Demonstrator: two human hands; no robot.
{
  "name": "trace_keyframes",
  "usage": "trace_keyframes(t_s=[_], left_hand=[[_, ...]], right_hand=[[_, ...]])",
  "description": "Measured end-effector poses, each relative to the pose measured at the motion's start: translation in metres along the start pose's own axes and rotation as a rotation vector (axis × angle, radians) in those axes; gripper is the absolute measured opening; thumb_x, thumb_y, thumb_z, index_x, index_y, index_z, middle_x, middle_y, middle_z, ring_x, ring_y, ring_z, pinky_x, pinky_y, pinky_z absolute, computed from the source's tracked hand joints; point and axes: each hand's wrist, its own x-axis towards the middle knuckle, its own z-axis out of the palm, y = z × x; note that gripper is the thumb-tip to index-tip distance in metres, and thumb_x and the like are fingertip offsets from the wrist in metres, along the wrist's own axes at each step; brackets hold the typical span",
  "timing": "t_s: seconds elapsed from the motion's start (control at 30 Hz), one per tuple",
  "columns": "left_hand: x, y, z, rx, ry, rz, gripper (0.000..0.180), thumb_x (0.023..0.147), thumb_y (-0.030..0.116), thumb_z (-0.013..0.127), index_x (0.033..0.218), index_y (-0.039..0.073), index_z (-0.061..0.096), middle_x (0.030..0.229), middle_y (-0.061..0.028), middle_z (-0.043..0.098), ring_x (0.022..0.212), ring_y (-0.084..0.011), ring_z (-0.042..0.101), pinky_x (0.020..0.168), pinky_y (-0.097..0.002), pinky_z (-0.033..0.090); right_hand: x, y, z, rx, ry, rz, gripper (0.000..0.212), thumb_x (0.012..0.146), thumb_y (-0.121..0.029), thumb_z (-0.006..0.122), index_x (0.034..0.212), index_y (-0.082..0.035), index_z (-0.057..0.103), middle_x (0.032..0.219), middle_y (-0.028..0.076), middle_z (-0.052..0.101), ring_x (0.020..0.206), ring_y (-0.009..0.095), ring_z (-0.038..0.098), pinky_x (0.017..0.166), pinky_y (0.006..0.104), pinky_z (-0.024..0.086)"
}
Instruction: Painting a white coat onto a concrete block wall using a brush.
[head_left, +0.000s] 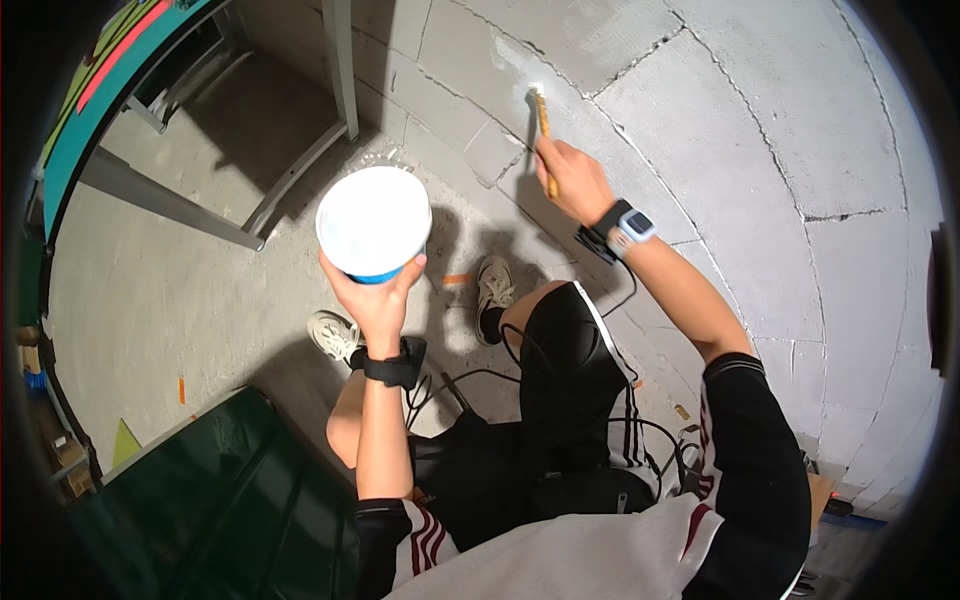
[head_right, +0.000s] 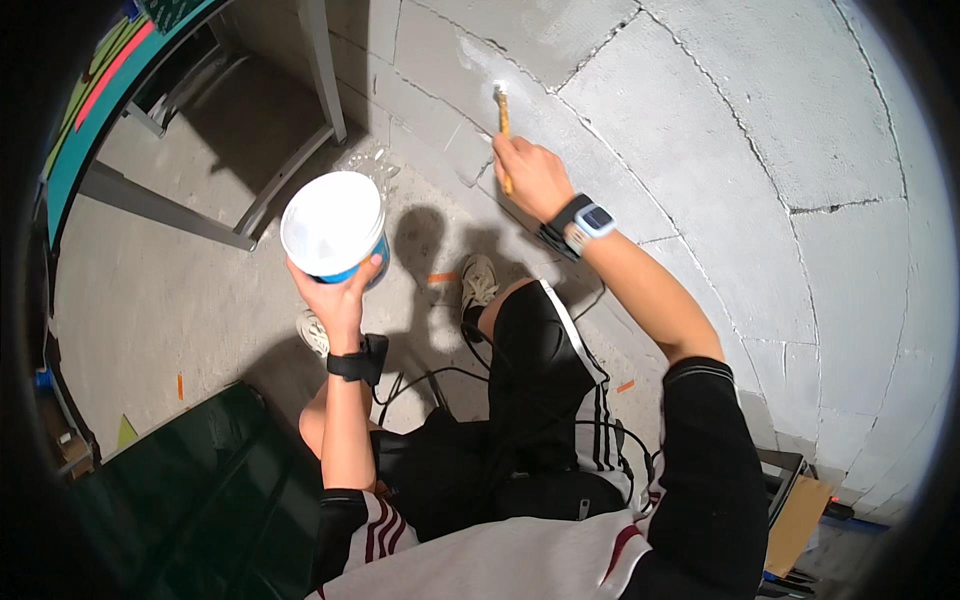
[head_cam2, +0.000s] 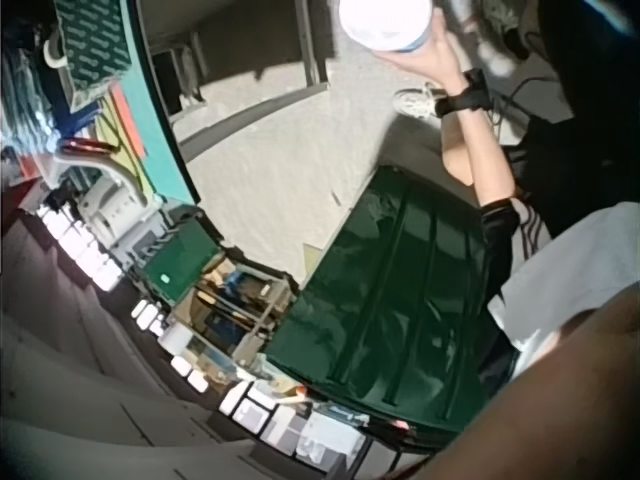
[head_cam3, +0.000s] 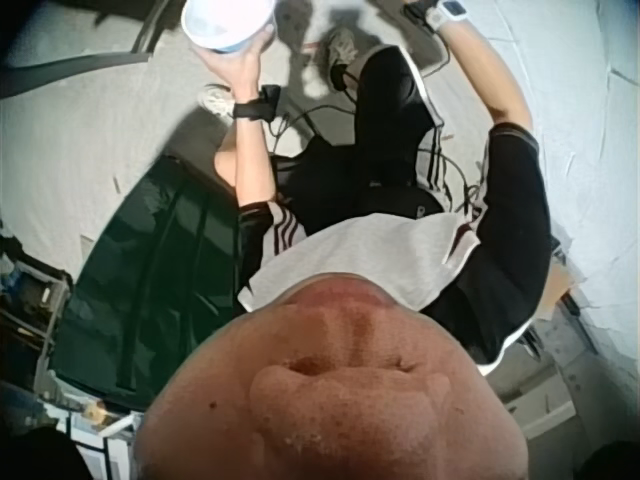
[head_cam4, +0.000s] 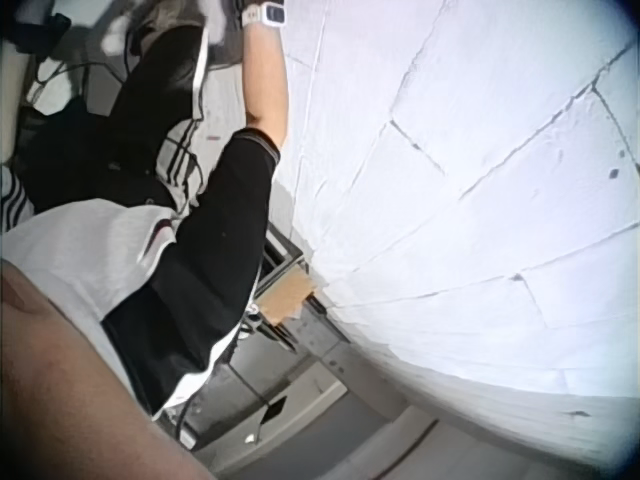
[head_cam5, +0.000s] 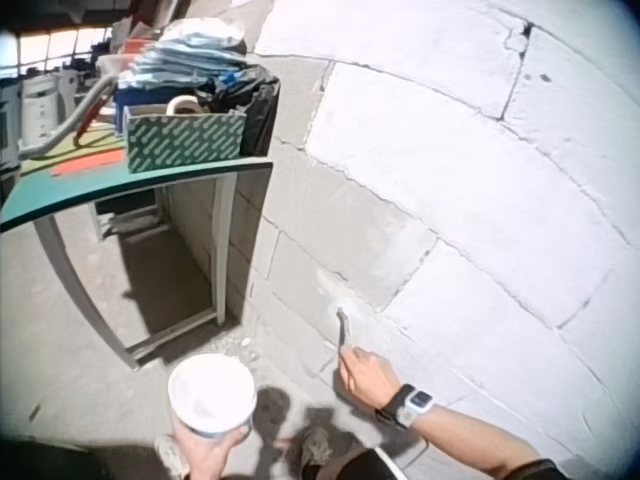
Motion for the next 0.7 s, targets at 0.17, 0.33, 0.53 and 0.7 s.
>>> trace_keyframes(t_s=[0.17, 0.33, 0.53, 0.7], left_hand=[[-0.005, 0.002, -0.005, 0.016, -0.048, -0.039, 0.115, 0.060, 0.021, 0.101, 0.151, 0.003, 0.034, 0.144, -0.0156, 0.050, 0.132, -0.0298, 0.052, 0.112, -0.0429, 0.043], [0.008, 0.008, -0.006, -0.013, 0.031, 0.009, 0.109, 0.061, 0.014, 0.099, 0.149, 0.000, 0.037, 0.144, -0.0157, 0.051, 0.132, -0.0280, 0.051, 0.113, -0.0412, 0.041], [-0.004, 0.002, -0.008, -0.011, 0.006, -0.003, 0.115, 0.060, 0.016, 0.101, 0.151, 0.001, 0.034, 0.144, -0.0157, 0.049, 0.132, -0.0284, 0.051, 0.112, -0.0413, 0.042], [-0.005, 0.004, -0.020, -0.010, 0.009, -0.010, 0.117, 0.058, 0.023, 0.102, 0.151, 0.002, 0.035, 0.144, -0.0152, 0.049, 0.132, -0.0284, 0.051, 0.112, -0.0415, 0.042]], right_hand=[[-0.031, 0.014, -0.006, -0.213, -0.060, 0.121, 0.016, 0.094, -0.018, 0.056, 0.102, -0.005, 0.050, 0.075, 0.018, 0.062, 0.059, 0.040, 0.062, 0.053, 0.0506, 0.051], [-0.094, 0.005, -0.020, -0.102, -0.096, 0.367, 0.013, 0.096, -0.016, 0.058, 0.103, -0.005, 0.055, 0.074, 0.017, 0.063, 0.062, 0.043, 0.063, 0.056, 0.0514, 0.052], [-0.017, 0.007, 0.005, 0.011, 0.063, 0.005, 0.011, 0.097, -0.012, 0.058, 0.106, -0.006, 0.054, 0.080, 0.020, 0.063, 0.068, 0.044, 0.062, 0.061, 0.0531, 0.051], [-0.060, 0.016, -0.006, -0.052, 0.013, 0.174, 0.015, 0.095, -0.013, 0.059, 0.107, -0.005, 0.055, 0.078, 0.022, 0.064, 0.069, 0.045, 0.063, 0.062, 0.0541, 0.051]])
